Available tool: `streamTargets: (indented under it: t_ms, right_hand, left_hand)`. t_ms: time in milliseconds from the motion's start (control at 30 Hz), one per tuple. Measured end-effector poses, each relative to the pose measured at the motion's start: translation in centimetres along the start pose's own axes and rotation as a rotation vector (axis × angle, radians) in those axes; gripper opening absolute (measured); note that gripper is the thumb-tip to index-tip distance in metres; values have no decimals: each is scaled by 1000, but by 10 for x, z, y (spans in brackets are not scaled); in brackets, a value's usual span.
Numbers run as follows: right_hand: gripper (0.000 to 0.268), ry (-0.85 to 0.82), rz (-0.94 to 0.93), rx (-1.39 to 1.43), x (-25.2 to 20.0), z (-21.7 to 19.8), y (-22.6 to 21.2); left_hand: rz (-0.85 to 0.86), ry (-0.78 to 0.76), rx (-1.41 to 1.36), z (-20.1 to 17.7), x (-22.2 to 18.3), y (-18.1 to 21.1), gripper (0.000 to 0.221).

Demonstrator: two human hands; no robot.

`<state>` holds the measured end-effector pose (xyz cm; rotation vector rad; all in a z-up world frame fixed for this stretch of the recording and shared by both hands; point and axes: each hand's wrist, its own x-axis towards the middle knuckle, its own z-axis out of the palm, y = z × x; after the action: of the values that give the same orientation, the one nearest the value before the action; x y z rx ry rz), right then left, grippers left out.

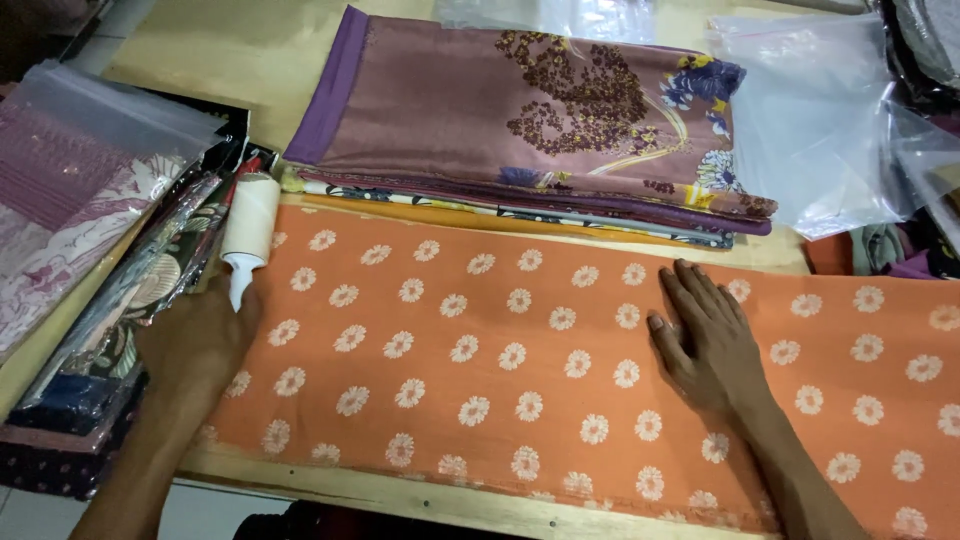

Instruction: Using a lint roller to remove lint and debris from a piece of patterned fabric on a packing table.

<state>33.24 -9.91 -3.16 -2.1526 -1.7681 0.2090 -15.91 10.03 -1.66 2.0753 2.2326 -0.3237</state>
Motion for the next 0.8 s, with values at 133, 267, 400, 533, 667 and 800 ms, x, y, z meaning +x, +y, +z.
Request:
streamTargets:
  t_ms: [133, 267, 400, 533, 667, 800]
  right_hand:
    - [69, 0, 4, -7, -1, 2, 2]
    - [66, 38, -24, -20, -2, 4, 4]
    - [67, -3, 9, 1, -1, -1, -3]
    - [67, 18, -6, -30, -1, 2, 1]
    - [65, 58, -24, -14, -2, 2, -1]
    - [55, 171, -20, -55, -4, 14, 7]
  left_hand:
    - [63, 189, 1, 9, -11, 0, 64]
    - [119, 531, 141, 10, -24, 0, 43]
    - [36, 542, 194, -13, -45, -3, 44]
    - [4, 548, 194, -34, -57, -13, 52]
    - [60, 157, -404, -92, -77, 20, 48]
    - [495, 15, -974, -66, -62, 78, 35]
